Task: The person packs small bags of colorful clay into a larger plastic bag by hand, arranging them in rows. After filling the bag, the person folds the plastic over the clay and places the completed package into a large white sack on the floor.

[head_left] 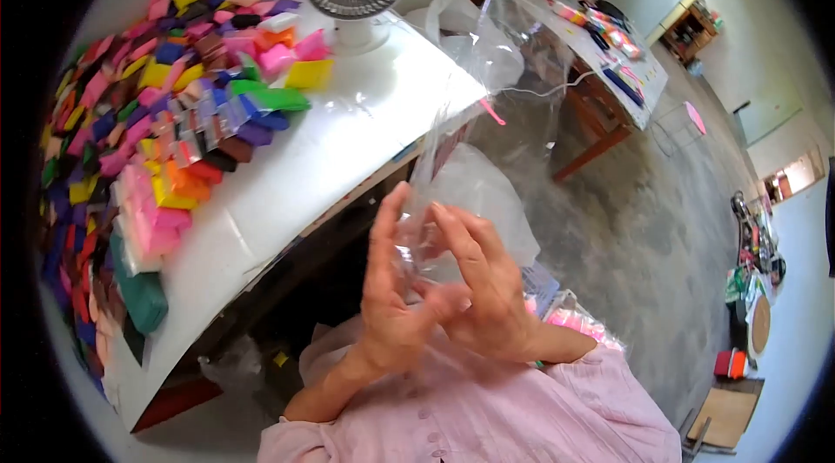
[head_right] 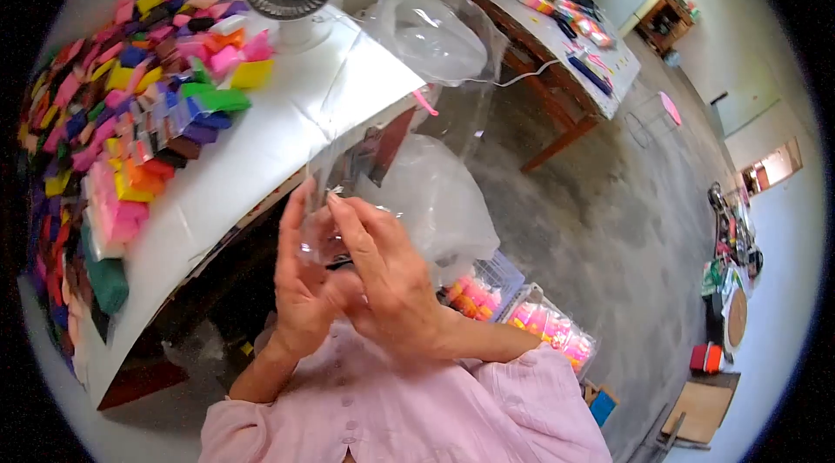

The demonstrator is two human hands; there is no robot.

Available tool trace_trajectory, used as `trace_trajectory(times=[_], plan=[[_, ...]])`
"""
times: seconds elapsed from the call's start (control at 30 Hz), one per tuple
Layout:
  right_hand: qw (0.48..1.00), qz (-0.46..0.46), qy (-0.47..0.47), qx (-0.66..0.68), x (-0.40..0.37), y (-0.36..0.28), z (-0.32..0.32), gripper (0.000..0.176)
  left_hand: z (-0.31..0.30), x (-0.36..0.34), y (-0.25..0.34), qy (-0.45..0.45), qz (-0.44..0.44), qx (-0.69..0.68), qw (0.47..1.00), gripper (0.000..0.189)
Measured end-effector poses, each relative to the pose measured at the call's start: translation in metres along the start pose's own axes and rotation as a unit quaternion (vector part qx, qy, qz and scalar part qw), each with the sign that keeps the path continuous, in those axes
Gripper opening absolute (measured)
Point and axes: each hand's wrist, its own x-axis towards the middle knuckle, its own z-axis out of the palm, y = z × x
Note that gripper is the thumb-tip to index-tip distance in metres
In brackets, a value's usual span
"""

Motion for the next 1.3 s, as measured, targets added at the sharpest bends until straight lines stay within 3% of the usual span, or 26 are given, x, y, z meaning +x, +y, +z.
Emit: trace_trajectory(times=[0.07, 0.17, 0.27, 0.3, 0.4, 0.43, 0.53, 0.67, 0.87, 0.9, 1.0, 1.13, 1.23, 1.3], plan=[[0.992, 0.018, -0.054, 0.116, 0.006, -0.009, 0.007, 0.075, -0.005, -0.005, 0.018, 0.134, -0.069, -0.049, 0.987, 0.073], [0.96, 0.017, -0.14, 0.241, 0.016, -0.019, 0.015, 0.072, -0.029, -0.01, 0.025, 0.186, 0.007, -0.03, 0.982, 0.055], [0.956, -0.003, -0.174, 0.236, 0.021, -0.022, 0.018, 0.067, -0.057, -0.019, 0.037, 0.228, 0.04, 0.055, 0.971, 0.043], [0.973, -0.045, -0.127, 0.185, 0.024, -0.021, 0.022, 0.055, -0.064, -0.02, 0.04, 0.253, 0.048, 0.058, 0.965, 0.039], [0.993, -0.069, -0.091, 0.028, 0.013, 0.0, 0.04, 0.043, -0.077, -0.021, 0.052, 0.311, 0.059, 0.093, 0.944, 0.031], [0.995, -0.092, -0.046, -0.009, 0.017, 0.002, 0.047, 0.04, -0.081, -0.021, 0.056, 0.329, 0.062, 0.11, 0.936, 0.029], [0.985, -0.159, -0.038, -0.061, 0.025, 0.017, 0.063, 0.042, -0.098, -0.027, 0.058, 0.337, 0.066, 0.201, 0.917, 0.024], [0.989, -0.147, -0.03, -0.004, 0.042, 0.019, 0.082, 0.038, -0.099, -0.028, 0.069, 0.381, 0.053, 0.239, 0.891, 0.022], [0.986, -0.122, -0.111, 0.028, 0.066, 0.013, 0.099, 0.023, -0.11, -0.032, 0.083, 0.436, 0.036, 0.292, 0.85, 0.023], [0.985, -0.107, -0.135, -0.027, 0.067, 0.009, 0.099, 0.022, -0.116, -0.033, 0.082, 0.446, 0.042, 0.3, 0.842, 0.024], [0.971, -0.181, -0.061, -0.145, 0.066, 0.013, 0.115, 0.024, -0.131, -0.036, 0.079, 0.469, 0.052, 0.324, 0.82, 0.025], [0.956, -0.237, -0.051, -0.169, 0.068, 0.017, 0.121, 0.028, -0.132, -0.04, 0.084, 0.472, 0.03, 0.313, 0.823, 0.027], [0.947, -0.273, -0.044, -0.161, 0.074, 0.015, 0.121, 0.03, -0.12, -0.039, 0.085, 0.478, 0.045, 0.535, 0.696, 0.03], [0.953, -0.26, -0.063, -0.142, 0.074, 0.015, 0.122, 0.03, -0.104, -0.039, 0.087, 0.456, 0.171, 0.668, 0.563, 0.03]])
